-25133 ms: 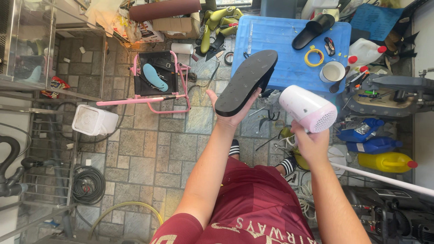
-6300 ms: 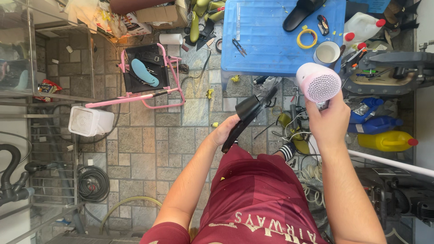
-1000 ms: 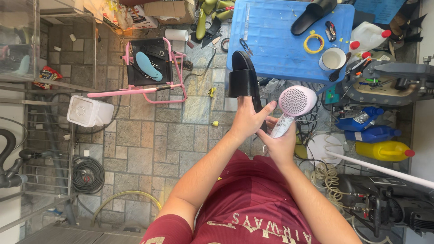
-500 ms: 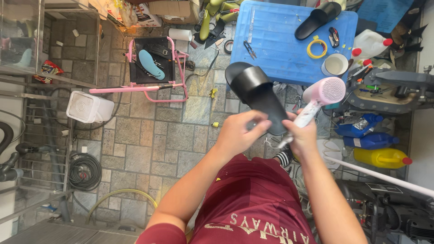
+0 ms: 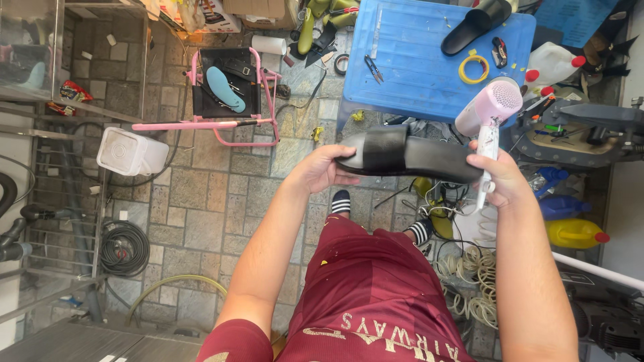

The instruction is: The person uses a hairdryer to dry a black slide, then applies a coating with a spray gun, and dries it again with the hairdryer. The person handles the slide repeatedly, rotating it to cover different areas.

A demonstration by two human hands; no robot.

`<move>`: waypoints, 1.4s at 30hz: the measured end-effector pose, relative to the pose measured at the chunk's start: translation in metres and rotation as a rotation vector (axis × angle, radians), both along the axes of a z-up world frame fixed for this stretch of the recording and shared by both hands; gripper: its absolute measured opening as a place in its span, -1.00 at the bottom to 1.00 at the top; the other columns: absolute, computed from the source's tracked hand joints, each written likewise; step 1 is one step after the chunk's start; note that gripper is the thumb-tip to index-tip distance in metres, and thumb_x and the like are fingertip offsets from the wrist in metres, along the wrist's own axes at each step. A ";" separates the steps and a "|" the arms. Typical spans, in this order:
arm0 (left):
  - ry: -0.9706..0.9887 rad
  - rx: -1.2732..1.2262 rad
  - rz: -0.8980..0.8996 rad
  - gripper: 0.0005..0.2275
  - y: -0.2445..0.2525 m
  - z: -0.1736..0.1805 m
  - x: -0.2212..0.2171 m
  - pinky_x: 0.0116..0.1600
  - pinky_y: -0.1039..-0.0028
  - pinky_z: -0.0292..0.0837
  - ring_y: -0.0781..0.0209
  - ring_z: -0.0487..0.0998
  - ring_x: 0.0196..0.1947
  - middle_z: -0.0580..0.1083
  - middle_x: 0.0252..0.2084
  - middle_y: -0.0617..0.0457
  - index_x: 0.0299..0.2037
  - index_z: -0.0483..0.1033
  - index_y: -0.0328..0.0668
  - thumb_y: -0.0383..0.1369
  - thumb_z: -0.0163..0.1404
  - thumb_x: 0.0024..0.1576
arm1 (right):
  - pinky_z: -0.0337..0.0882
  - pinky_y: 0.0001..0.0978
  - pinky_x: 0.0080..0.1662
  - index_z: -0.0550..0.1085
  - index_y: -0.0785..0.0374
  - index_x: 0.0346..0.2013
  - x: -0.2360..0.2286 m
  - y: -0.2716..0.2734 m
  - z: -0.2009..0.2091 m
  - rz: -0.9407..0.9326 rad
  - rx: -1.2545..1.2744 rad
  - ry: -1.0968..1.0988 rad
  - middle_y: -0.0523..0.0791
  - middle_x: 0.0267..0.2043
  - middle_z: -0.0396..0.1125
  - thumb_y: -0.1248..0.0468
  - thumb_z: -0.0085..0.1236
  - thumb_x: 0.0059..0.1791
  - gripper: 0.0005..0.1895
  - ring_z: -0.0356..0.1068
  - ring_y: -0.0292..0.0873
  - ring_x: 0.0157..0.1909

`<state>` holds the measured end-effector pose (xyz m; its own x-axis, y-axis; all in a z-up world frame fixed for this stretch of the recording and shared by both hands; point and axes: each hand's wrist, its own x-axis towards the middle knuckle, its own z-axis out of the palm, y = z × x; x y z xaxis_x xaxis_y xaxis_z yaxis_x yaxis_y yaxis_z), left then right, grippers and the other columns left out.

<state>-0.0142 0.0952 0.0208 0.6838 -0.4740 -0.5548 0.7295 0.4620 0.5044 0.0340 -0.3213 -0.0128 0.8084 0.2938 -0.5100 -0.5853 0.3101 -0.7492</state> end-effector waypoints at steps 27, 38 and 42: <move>0.078 -0.141 -0.182 -0.60 -0.037 -0.048 -0.051 -0.04 0.31 0.63 0.15 0.65 -0.09 0.59 -0.04 -0.02 0.12 0.45 -0.16 -0.32 0.24 0.09 | 0.53 -0.20 -0.15 0.36 0.18 -0.09 -0.016 0.049 0.047 -0.358 -0.014 -0.095 -0.16 -0.19 0.40 0.19 0.32 0.00 -0.67 0.42 -0.20 -0.20; -0.429 0.239 -0.063 -0.50 -0.052 -0.015 -0.055 0.17 0.43 0.51 0.28 0.58 0.02 0.56 0.03 0.01 0.24 0.39 -0.39 -0.65 0.17 0.04 | 0.56 -0.17 -0.19 0.23 0.22 0.01 -0.028 0.057 0.053 -0.475 -0.005 -0.163 -0.09 -0.12 0.28 0.53 0.31 -0.13 -0.46 0.47 -0.16 -0.18; -0.451 0.245 -0.049 -0.48 -0.052 -0.019 -0.060 0.21 0.39 0.50 0.22 0.56 0.07 0.54 0.09 -0.04 0.30 0.34 -0.39 -0.58 0.17 0.09 | 0.56 -0.24 -0.16 0.20 0.18 0.00 -0.034 0.058 0.053 -0.423 -0.052 -0.198 -0.09 -0.12 0.29 0.57 0.31 -0.18 -0.40 0.48 -0.16 -0.18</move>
<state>-0.0741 0.0428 0.0022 0.8611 -0.4042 -0.3084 0.4318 0.2613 0.8633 0.0005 -0.2633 0.0403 0.9348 -0.1043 -0.3396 -0.2601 0.4501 -0.8543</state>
